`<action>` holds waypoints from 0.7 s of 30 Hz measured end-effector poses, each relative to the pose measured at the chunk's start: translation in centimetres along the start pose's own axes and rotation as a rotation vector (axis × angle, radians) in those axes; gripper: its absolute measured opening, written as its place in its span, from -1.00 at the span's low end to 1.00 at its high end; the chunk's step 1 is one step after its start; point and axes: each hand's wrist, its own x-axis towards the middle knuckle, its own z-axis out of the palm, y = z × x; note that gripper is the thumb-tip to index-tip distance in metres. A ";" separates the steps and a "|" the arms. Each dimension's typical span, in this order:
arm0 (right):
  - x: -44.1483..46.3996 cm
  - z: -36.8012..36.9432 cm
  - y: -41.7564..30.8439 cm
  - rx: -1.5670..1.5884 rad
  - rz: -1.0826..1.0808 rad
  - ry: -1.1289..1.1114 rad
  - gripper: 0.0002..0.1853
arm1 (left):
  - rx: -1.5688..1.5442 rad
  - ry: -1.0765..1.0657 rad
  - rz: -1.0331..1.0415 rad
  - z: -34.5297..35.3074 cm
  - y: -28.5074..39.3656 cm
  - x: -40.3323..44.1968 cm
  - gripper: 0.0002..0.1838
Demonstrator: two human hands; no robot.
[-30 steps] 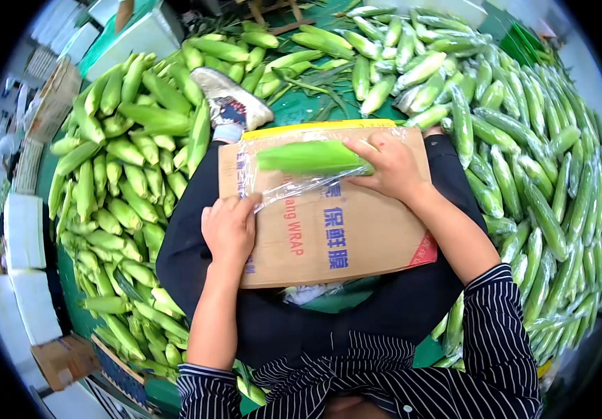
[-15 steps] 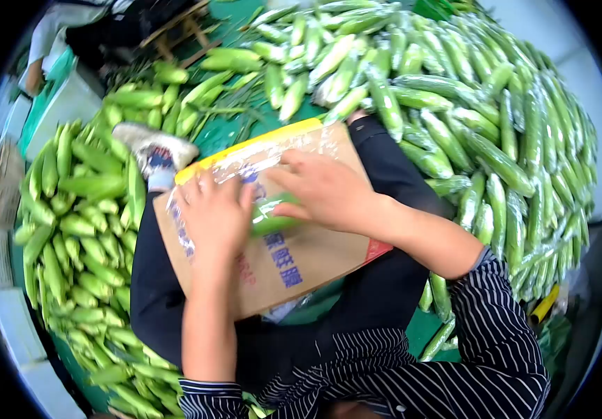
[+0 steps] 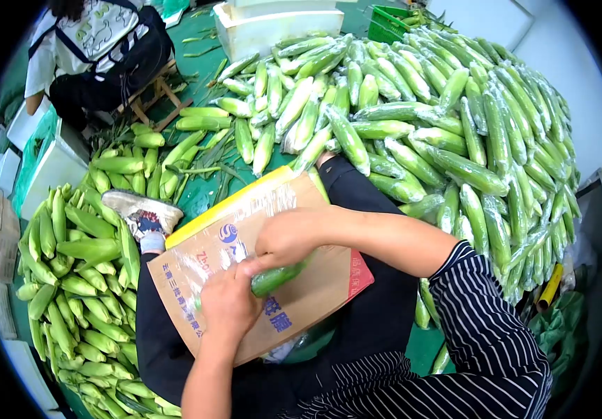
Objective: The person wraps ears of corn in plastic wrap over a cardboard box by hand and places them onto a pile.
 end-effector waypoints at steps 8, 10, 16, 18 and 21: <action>5.4 8.3 1.5 -0.316 -0.256 0.227 -0.22 | -0.173 -0.579 0.001 -0.7 6.1 -8.5 -0.36; 5.7 10.8 1.7 -0.326 -0.260 0.268 -0.21 | -0.447 -1.010 -0.013 -1.1 7.7 -10.8 -0.44; -10.9 11.2 -9.8 0.218 -0.295 -0.328 -0.05 | -0.880 -0.689 -0.129 5.4 6.6 -20.4 -0.23; -16.1 21.5 -9.4 0.425 -0.068 -0.228 -0.05 | -0.765 -0.849 -0.278 0.3 6.0 -20.0 -0.21; -19.4 24.7 -9.4 0.840 0.204 0.077 -0.21 | -0.546 -0.099 -0.223 -0.1 3.8 -23.4 -0.34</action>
